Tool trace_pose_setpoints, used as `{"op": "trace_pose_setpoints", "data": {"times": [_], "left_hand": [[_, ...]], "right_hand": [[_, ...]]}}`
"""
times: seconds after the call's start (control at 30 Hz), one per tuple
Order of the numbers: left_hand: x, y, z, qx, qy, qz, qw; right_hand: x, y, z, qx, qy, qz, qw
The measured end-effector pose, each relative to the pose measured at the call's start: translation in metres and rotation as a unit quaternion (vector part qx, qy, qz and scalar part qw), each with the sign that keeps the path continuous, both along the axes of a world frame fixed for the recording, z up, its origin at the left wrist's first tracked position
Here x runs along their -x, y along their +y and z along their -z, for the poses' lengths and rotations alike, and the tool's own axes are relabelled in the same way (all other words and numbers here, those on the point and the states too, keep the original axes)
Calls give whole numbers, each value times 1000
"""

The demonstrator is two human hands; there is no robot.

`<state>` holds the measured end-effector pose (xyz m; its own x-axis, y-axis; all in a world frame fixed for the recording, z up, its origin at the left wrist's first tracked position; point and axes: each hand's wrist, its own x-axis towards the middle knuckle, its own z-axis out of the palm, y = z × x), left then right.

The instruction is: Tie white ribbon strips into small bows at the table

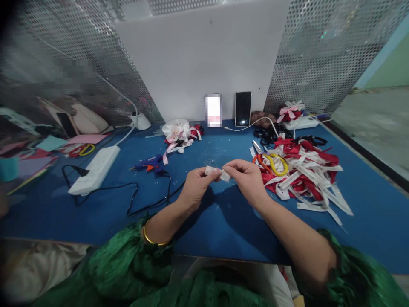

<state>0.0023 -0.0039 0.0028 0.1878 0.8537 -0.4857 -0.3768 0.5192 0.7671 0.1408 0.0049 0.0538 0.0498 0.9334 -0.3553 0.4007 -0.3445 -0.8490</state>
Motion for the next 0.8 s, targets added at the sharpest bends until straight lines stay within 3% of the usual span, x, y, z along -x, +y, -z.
{"op": "trace_pose_setpoints", "data": {"times": [0.27,0.43,0.63,0.8], "left_hand": [[0,-1,-1,3,-6,63,998],[1,-1,3,-28,8,97,995],[0,-1,4,-32,40,80,995],[-2,-5,8,-34,67,134,988]], "right_hand": [[-3,-1,0,-29,-96,-44,994],[-2,-3,4,-10,-118,-52,992],[-1,-1,3,-11,-85,-68,994],[3,-3,0,-24,-75,-105,991]]}}
